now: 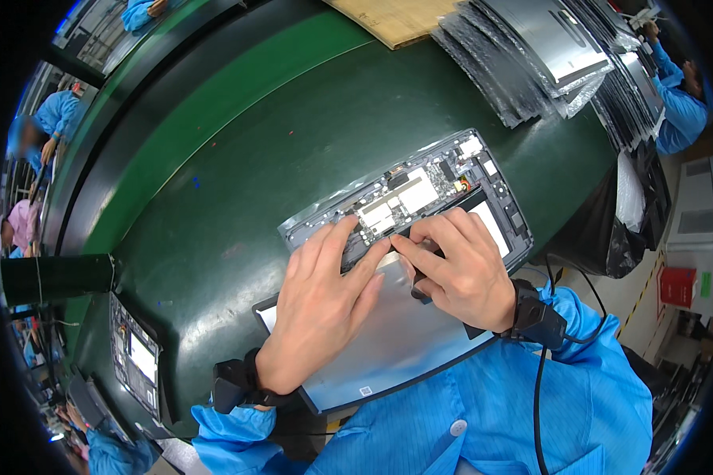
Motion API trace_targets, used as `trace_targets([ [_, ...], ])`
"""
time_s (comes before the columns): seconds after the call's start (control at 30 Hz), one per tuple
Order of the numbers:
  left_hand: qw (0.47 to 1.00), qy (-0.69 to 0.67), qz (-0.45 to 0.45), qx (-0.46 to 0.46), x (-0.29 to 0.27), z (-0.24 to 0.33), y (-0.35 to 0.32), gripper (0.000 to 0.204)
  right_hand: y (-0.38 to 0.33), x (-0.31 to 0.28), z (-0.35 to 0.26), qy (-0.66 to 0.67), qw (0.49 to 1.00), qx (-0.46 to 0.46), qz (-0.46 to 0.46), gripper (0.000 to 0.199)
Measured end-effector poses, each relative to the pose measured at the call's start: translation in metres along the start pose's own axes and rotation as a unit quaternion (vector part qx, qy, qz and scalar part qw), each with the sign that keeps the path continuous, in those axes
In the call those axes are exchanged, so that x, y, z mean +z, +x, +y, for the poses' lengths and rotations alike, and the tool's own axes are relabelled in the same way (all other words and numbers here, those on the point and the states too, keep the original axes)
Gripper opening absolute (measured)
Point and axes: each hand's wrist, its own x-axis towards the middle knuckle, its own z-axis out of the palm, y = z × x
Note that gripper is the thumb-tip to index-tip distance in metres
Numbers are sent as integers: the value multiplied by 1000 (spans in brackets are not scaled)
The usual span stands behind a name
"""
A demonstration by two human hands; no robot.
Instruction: Assembling internal components of electronic devices on a production line.
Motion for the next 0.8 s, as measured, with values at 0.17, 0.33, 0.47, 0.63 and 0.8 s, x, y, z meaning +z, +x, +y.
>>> trace_targets([
  [0.17,1000,12,9,1,1,3,1,45,1,-2,4,9,1000,-7,6,65],
  [0.33,1000,18,19,6,4,1,2,44,-2,1,3,4,1000,-3,9,66],
  [0.47,1000,21,22,4,3,2,1,44,-5,-5,-1,15,1000,-7,-5,69],
  [0.63,1000,-8,-3,3,1,-6,3,45,-3,-7,-1,-1,999,13,-34,71],
  [0.8,1000,16,-7,-19,-8,-7,18,46,-2,-4,0,7,999,17,-35,72],
])
